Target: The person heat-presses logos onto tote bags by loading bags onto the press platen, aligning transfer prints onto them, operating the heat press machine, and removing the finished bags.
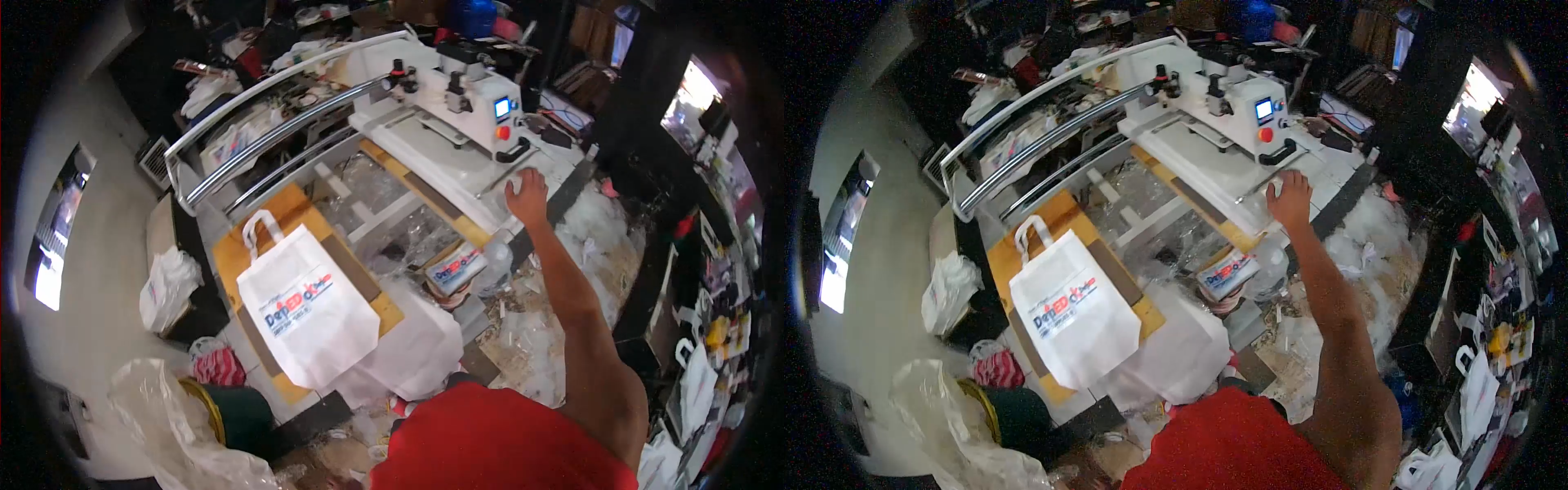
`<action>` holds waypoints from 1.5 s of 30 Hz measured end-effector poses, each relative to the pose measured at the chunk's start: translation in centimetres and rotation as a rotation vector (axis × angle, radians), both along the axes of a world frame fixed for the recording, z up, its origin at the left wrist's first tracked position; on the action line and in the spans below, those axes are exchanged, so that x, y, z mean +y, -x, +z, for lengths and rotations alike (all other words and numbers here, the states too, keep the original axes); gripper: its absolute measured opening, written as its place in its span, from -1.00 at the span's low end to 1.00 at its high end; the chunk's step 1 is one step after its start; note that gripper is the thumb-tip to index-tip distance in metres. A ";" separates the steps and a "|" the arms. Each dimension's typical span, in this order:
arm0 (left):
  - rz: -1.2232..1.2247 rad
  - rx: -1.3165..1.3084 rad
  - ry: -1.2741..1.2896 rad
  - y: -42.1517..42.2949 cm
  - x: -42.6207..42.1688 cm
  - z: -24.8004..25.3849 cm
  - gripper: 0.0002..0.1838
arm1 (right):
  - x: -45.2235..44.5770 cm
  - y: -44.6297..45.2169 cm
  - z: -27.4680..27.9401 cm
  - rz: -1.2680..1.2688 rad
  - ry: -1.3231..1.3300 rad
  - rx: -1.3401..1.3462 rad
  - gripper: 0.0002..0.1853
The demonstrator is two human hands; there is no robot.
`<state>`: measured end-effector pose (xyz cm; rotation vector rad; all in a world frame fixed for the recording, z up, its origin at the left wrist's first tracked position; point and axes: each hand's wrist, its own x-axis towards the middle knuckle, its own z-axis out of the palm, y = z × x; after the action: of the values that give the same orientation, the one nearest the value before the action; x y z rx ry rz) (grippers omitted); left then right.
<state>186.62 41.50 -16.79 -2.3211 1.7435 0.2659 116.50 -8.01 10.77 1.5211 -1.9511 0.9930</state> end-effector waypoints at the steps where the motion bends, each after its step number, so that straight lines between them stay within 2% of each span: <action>1: 0.032 0.117 -0.024 1.1 0.3 -0.9 -0.47 | -1.2 2.1 0.7 0.023 0.017 0.099 -0.60; 3: 0.088 0.272 -0.068 2.5 -0.4 -2.1 -0.50 | -2.8 4.0 2.0 0.048 0.036 0.198 -0.54; 5: 0.120 0.362 -0.115 3.3 -0.8 -3.1 -0.52 | -4.4 4.3 3.1 -0.016 -0.238 0.413 -0.47; 6: 0.132 0.389 -0.137 3.5 -0.8 -3.6 -0.54 | -5.6 4.4 3.5 -0.011 -0.234 0.412 -0.47; 8: 0.145 0.434 -0.172 3.8 -0.6 -4.5 -0.57 | -7.7 4.4 4.2 -0.020 -0.639 0.294 -0.49; 11: 0.158 0.480 -0.217 3.6 0.9 -6.4 -0.60 | -8.3 4.2 4.9 -0.012 -0.762 0.209 -0.53; 15: 0.152 0.493 -0.277 3.3 4.5 -8.5 -0.65 | -8.3 3.4 5.8 -0.008 -0.817 0.178 -0.53; 20: 0.025 0.408 -0.408 3.9 11.0 -9.8 -0.69 | -6.4 1.0 5.8 -0.040 -0.658 0.237 -0.50; 22: -0.104 0.358 -0.436 4.7 11.9 -10.2 -0.69 | -6.1 -0.1 5.8 0.003 -0.667 0.271 -0.49; 24: -0.364 0.318 -0.244 5.1 13.4 -11.0 -0.75 | -5.2 -2.1 5.8 0.042 -0.680 0.303 -0.49; 26: -0.250 0.379 -0.322 6.2 13.3 -11.9 -0.77 | -4.2 -4.6 6.0 0.139 -0.626 0.340 -0.49; 28: -0.594 0.257 -0.317 7.1 12.2 -12.2 -0.78 | -3.4 -7.1 5.5 0.237 -0.596 0.364 -0.50; 30: -0.411 0.317 -0.323 7.5 12.5 -14.0 -0.78 | -2.7 -9.9 5.4 0.340 -0.566 0.385 -0.50; 31: -0.380 0.341 -0.253 7.3 12.3 -13.5 -0.78 | -2.5 -11.5 5.5 0.423 -0.617 0.335 -0.52; 32: -0.351 0.366 -0.182 7.5 10.9 -10.9 -0.77 | -2.5 -13.3 5.6 0.502 -0.662 0.284 -0.52; 33: -0.334 0.387 -0.204 7.5 9.9 -9.9 -0.77 | -1.9 -14.9 5.3 0.523 -0.672 0.286 -0.52; 35: -0.304 0.410 -0.231 7.6 8.4 -9.0 -0.77 | -0.6 -17.8 4.8 0.800 -0.275 0.232 -0.53; 37: -0.068 0.455 -0.121 8.0 8.0 -9.6 -0.76 | 0.2 -21.2 3.7 0.830 -0.220 0.253 -0.54; 38: -0.061 0.459 -0.128 8.2 7.7 -9.2 -0.76 | 0.8 -23.0 3.2 0.850 -0.156 0.272 -0.55; 40: 0.357 0.702 0.074 8.5 7.3 -8.4 -0.72 | 2.1 -26.9 3.7 0.866 -0.172 0.281 -0.56; 42: 0.343 0.708 -0.030 7.7 8.2 -9.5 -0.68 | 3.3 -30.5 3.6 0.883 -0.189 0.291 -0.57; 44: 0.260 0.698 0.113 7.7 8.1 -9.0 -0.67 | 4.0 -33.7 3.4 0.936 -0.196 0.235 -0.59; 45: 0.258 0.702 0.115 7.4 8.8 -10.5 -0.67 | 4.3 -35.3 3.3 0.953 -0.188 0.243 -0.60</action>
<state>179.24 50.32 -27.25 -2.7439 1.7345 1.1740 151.79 -3.70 14.08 2.6249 -1.1283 0.8901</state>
